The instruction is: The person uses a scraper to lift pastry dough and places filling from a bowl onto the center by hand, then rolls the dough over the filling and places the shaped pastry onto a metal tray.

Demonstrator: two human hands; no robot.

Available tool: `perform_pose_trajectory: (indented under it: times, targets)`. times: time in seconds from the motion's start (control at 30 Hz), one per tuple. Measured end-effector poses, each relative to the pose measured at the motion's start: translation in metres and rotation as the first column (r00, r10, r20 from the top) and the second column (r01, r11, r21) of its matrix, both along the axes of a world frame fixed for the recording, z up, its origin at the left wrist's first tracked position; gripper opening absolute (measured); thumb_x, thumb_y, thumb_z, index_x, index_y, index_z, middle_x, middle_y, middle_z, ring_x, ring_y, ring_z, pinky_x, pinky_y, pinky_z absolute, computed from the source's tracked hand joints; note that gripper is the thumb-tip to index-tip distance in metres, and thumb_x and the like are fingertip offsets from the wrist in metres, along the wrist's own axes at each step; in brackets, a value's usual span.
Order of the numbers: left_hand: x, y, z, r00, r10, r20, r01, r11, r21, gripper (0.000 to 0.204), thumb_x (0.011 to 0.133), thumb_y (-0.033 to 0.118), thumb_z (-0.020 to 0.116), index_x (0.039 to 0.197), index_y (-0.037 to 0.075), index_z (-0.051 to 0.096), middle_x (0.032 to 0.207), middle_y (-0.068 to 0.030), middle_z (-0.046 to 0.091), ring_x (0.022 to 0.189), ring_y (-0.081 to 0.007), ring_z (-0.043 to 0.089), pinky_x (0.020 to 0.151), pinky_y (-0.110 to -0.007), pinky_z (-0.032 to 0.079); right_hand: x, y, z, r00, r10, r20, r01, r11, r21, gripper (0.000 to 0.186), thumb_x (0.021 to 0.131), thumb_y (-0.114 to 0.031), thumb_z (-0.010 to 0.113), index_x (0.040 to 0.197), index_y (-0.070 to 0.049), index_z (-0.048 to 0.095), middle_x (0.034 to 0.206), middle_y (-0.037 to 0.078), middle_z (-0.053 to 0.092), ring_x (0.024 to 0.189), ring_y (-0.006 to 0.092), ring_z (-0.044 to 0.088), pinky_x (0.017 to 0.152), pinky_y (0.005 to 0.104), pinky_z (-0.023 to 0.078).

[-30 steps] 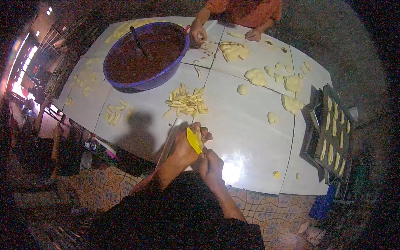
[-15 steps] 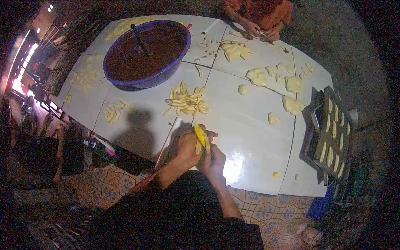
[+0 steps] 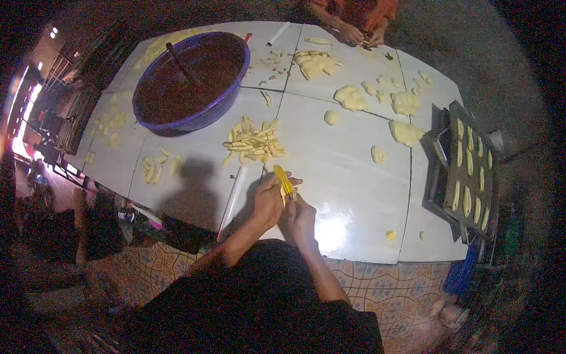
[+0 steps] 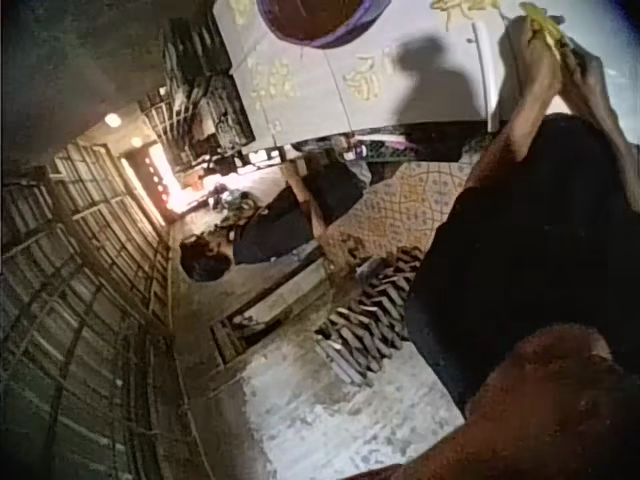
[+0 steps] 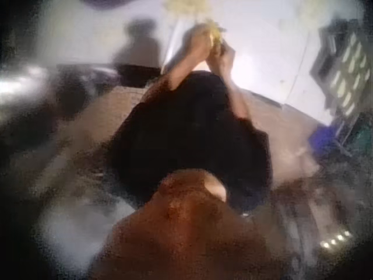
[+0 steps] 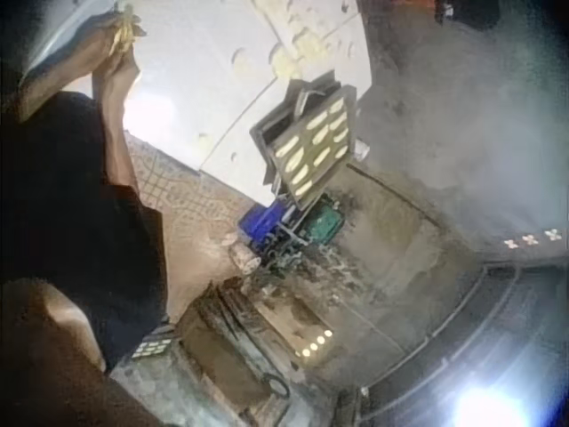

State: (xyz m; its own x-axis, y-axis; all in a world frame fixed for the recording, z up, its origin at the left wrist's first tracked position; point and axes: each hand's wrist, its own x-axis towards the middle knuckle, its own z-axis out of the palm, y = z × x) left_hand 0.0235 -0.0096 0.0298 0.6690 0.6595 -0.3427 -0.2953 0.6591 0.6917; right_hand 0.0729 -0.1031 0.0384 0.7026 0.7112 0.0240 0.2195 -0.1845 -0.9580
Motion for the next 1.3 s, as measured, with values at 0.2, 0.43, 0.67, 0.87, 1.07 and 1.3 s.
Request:
perform_pose_trajectory:
  times: [0.2, 0.43, 0.67, 0.87, 1.07, 1.3]
  targets:
    - [-0.008, 0.03, -0.041, 0.929, -0.006, 0.371, 0.117, 0.954, -0.277, 0.028, 0.099, 0.017, 0.033, 0.116, 0.001, 0.048, 0.1, -0.0154, 0.059, 0.091, -0.0288, 0.06, 0.082, -0.04, 0.049, 0.007, -0.004, 0.017, 0.678, 0.1, -0.728, -0.045, 0.994, 0.095, 0.021, 0.096, -0.023, 0.05, 0.084, -0.007, 0.056, 0.059, -0.002, 0.045, 0.048, 0.0056, 0.041, 0.043, 0.0207, 0.033]
    - [0.014, 0.032, -0.04, 0.994, 0.067, 0.091, -0.046, 0.976, -0.214, 0.032, 0.09, 0.015, 0.053, 0.12, 0.004, 0.049, 0.095, -0.013, 0.057, 0.092, -0.0259, 0.056, 0.084, -0.039, 0.045, 0.038, -0.032, -0.012, 0.825, -0.159, -0.542, 0.193, 0.981, 0.006, 0.02, 0.096, -0.027, 0.05, 0.093, -0.008, 0.055, 0.059, -0.003, 0.045, 0.044, 0.0051, 0.038, 0.039, 0.0203, 0.028]
    - [0.017, 0.018, -0.024, 0.842, 0.396, -0.365, 0.063, 0.602, 0.796, 0.05, 0.079, 0.01, 0.068, 0.119, -0.008, 0.045, 0.112, -0.0184, 0.053, 0.099, -0.0259, 0.054, 0.085, -0.038, 0.043, 0.051, -0.06, -0.028, 0.91, -0.197, -0.364, 0.193, 0.98, -0.048, 0.021, 0.096, -0.021, 0.05, 0.087, -0.003, 0.057, 0.06, -0.003, 0.046, 0.049, 0.0038, 0.039, 0.042, 0.0206, 0.03]
    - [0.011, -0.013, -0.019, 0.72, 0.532, -0.446, 0.459, 0.117, 0.88, 0.045, 0.07, 0.016, 0.075, 0.104, -0.003, 0.052, 0.1, -0.0203, 0.055, 0.094, -0.0368, 0.052, 0.084, -0.043, 0.042, 0.059, -0.061, -0.021, 0.99, -0.129, -0.061, 0.122, 0.987, -0.107, 0.03, 0.096, -0.02, 0.048, 0.106, 0.006, 0.058, 0.063, 0.0, 0.05, 0.059, 0.0066, 0.045, 0.051, 0.0241, 0.036]
    - [-0.002, 0.015, -0.044, 0.85, 0.337, -0.405, 0.413, 0.052, 0.909, 0.023, 0.074, 0.003, 0.065, 0.096, 0.0, 0.059, 0.098, -0.0152, 0.059, 0.096, -0.0341, 0.053, 0.084, -0.043, 0.044, 0.047, -0.047, -0.007, 0.984, 0.083, 0.156, -0.038, 0.962, -0.27, 0.03, 0.093, -0.017, 0.047, 0.115, 0.002, 0.056, 0.073, 0.02, 0.057, 0.068, 0.0285, 0.056, 0.061, 0.0375, 0.045]
    - [-0.003, 0.013, -0.045, 0.916, 0.3, -0.266, 0.285, -0.019, 0.958, 0.01, 0.076, 0.0, 0.061, 0.086, -0.002, 0.063, 0.092, -0.014, 0.06, 0.092, -0.0305, 0.055, 0.081, -0.038, 0.046, 0.032, -0.014, -0.007, 0.969, 0.17, 0.181, -0.117, 0.956, -0.269, 0.025, 0.089, -0.013, 0.049, 0.107, 0.003, 0.056, 0.077, 0.029, 0.058, 0.075, 0.0436, 0.059, 0.063, 0.0465, 0.045]
